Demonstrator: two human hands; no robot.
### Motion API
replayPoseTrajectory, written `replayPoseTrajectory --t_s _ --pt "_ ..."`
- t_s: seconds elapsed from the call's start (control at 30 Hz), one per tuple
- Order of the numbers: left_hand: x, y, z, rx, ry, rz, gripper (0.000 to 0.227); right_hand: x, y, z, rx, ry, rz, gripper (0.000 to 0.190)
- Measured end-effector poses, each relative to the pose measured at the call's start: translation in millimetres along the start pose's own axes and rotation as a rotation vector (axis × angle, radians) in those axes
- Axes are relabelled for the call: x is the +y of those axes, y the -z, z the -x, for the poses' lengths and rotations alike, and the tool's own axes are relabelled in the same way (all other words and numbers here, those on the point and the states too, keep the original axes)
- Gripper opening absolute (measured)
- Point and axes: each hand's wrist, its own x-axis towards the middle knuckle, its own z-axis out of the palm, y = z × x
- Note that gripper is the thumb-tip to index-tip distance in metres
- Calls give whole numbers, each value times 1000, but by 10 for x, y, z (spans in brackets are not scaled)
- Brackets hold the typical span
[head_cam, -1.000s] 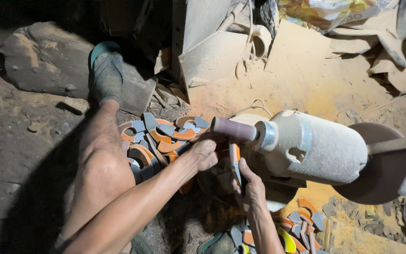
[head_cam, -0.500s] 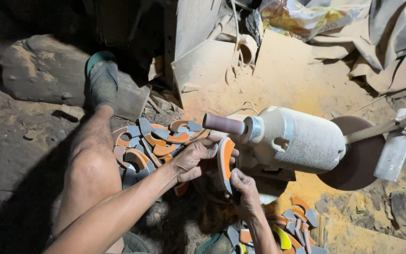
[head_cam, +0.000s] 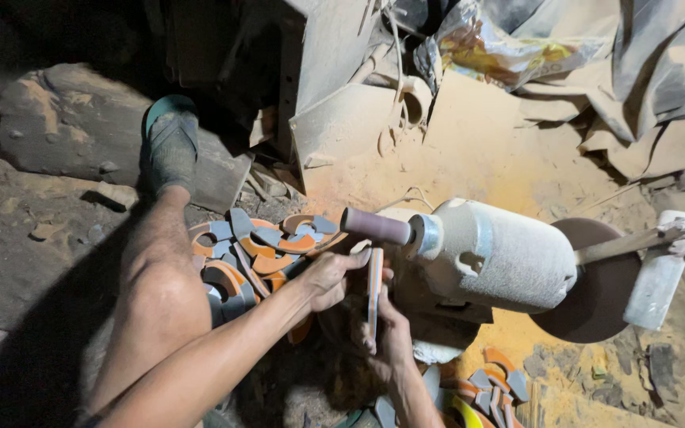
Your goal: The person sits on the floor and uses a bench grinder to smooth the edges of multiple orange and gray sandal soles. They hold each sole against the rotating grinding wheel, turning it to work different edges, then place the finished pieces aside.
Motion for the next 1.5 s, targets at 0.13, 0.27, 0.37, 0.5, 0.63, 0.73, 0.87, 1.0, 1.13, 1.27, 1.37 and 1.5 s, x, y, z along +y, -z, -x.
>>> replayPoseTrajectory --t_s 0.13,0.27,0.37,0.5,0.63,0.73,0.87,1.0,1.13,1.27,1.37,1.5 --pt "-39 167 -334 66 -20 16 26 -116 -159 -80 -30 -12 -71 38" --pt "-50 278 -615 243 -69 153 26 -225 -254 -217 8 -48 -139 35" --pt "49 261 -764 262 -123 288 24 -234 -262 -363 22 -22 -130 33" --pt "218 132 -858 241 -144 402 24 -286 -190 -630 -21 -10 -184 31" --pt "332 -8 -870 227 -135 405 25 -273 -115 -785 -73 1 -257 49" --pt "357 -35 -822 249 -97 354 28 -254 -106 -812 -113 -27 -253 50" --pt "284 2 -687 161 -136 307 28 -194 -151 -676 81 -51 -217 34" --pt "103 88 -440 175 -162 42 23 -73 -159 -429 138 -83 -160 31" --pt "11 83 -157 -3 -13 20 30 75 -82 -234 134 -11 -120 37" --pt "92 -103 132 80 28 -22 34 158 6 -111 63 100 -62 39" --pt "166 -279 290 -51 -25 -51 43 212 74 -64 1 175 -50 36" --pt "231 -452 473 -168 -146 -161 49 219 175 16 -152 282 25 37"
